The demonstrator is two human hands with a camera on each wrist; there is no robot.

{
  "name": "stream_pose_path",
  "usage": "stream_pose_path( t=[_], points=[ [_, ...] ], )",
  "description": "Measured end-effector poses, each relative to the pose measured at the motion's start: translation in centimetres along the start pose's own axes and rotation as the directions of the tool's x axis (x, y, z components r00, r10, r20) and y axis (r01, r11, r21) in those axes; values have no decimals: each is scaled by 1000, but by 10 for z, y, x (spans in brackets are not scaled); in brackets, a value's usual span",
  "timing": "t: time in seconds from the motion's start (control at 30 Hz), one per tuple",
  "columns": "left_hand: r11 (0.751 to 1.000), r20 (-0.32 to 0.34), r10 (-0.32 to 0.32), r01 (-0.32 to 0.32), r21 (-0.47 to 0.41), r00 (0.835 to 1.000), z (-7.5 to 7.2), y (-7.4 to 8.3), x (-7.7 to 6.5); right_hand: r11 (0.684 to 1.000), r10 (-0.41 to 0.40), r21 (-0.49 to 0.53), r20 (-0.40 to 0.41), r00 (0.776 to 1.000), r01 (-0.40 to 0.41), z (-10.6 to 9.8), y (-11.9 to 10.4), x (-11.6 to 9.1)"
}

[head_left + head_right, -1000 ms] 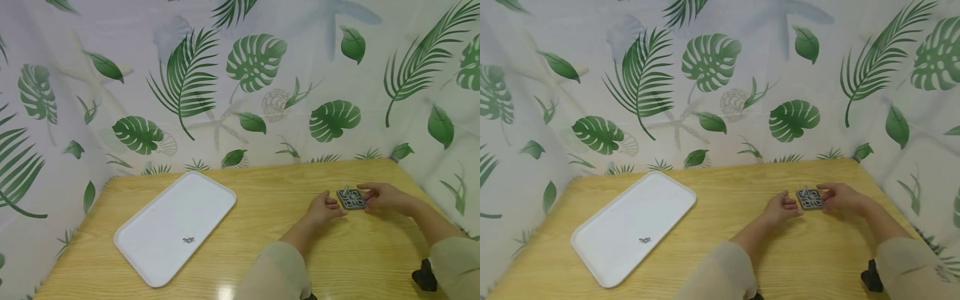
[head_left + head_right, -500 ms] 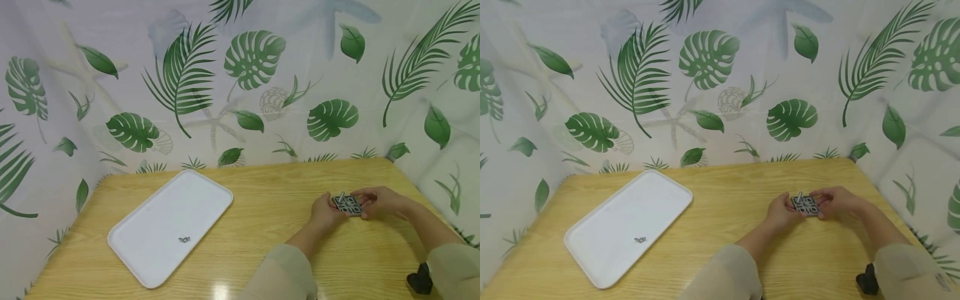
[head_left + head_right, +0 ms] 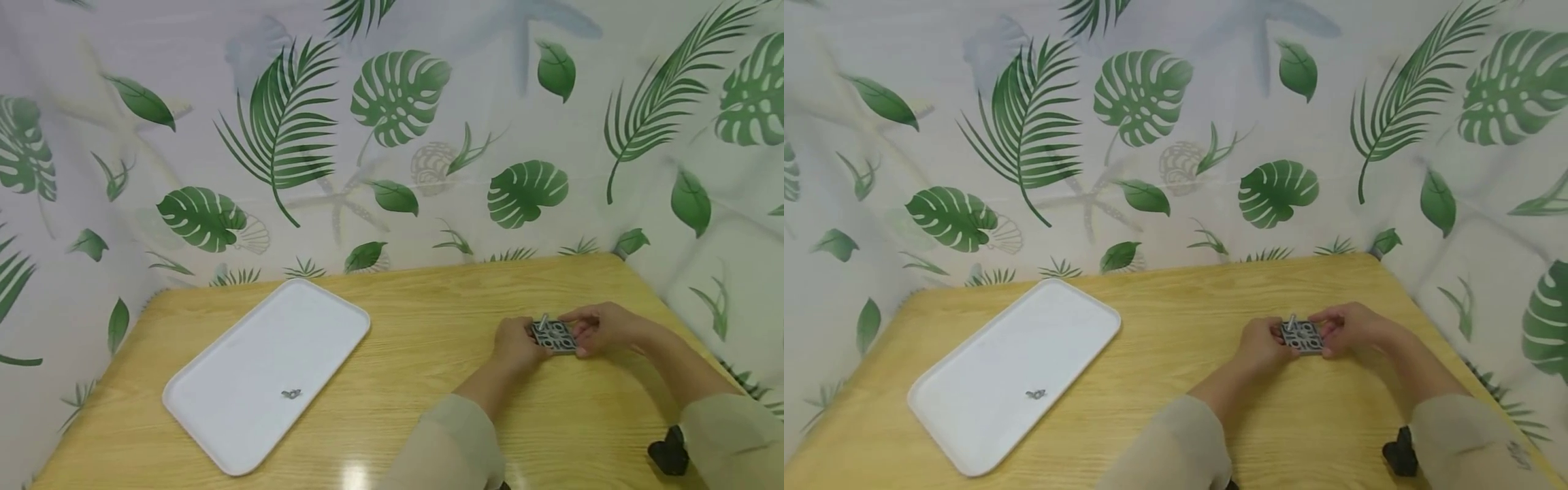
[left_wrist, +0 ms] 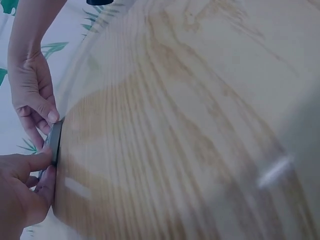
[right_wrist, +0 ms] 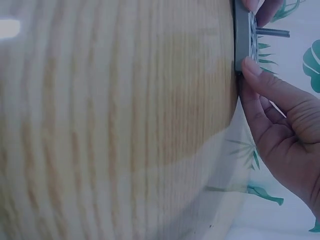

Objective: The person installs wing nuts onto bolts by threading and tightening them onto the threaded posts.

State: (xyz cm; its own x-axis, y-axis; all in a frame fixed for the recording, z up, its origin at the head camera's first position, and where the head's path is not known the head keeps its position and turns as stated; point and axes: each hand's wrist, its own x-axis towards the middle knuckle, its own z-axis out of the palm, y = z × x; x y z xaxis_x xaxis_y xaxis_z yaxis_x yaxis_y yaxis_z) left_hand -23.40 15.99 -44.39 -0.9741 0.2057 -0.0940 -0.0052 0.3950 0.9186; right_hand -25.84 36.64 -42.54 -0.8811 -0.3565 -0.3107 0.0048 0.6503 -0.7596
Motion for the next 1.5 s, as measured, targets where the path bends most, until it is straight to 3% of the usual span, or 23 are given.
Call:
stream_pose_path(
  t=[0.23, 0.47, 0.67, 0.93, 1.23, 1.5],
  points=[
    [999, -2, -28, 28, -37, 1000, -8, -6, 2, 998, 19, -57, -2, 1000, -19, 6, -3, 7],
    [997, 9, -32, 32, -64, 999, -15, -14, 0, 996, -30, -82, -7, 1000, 30, 13, -13, 8],
    [996, 26, -22, 24, -84, 999, -32, -20, -7, 997, -37, -65, -15, 999, 36, 24, -19, 14],
    [999, 54, 11, -13, 31, 998, -48, -23, -10, 999, -36, -31, 3, 999, 36, 35, -31, 16],
    [999, 64, -43, 45, -22, 997, -59, -35, -9, 999, -50, 8, 4, 999, 50, 46, -39, 21],
    [999, 96, -35, 36, -15, 995, -80, -44, -15, 997, -71, -26, 6, 997, 71, 61, -55, 26]
  ],
)
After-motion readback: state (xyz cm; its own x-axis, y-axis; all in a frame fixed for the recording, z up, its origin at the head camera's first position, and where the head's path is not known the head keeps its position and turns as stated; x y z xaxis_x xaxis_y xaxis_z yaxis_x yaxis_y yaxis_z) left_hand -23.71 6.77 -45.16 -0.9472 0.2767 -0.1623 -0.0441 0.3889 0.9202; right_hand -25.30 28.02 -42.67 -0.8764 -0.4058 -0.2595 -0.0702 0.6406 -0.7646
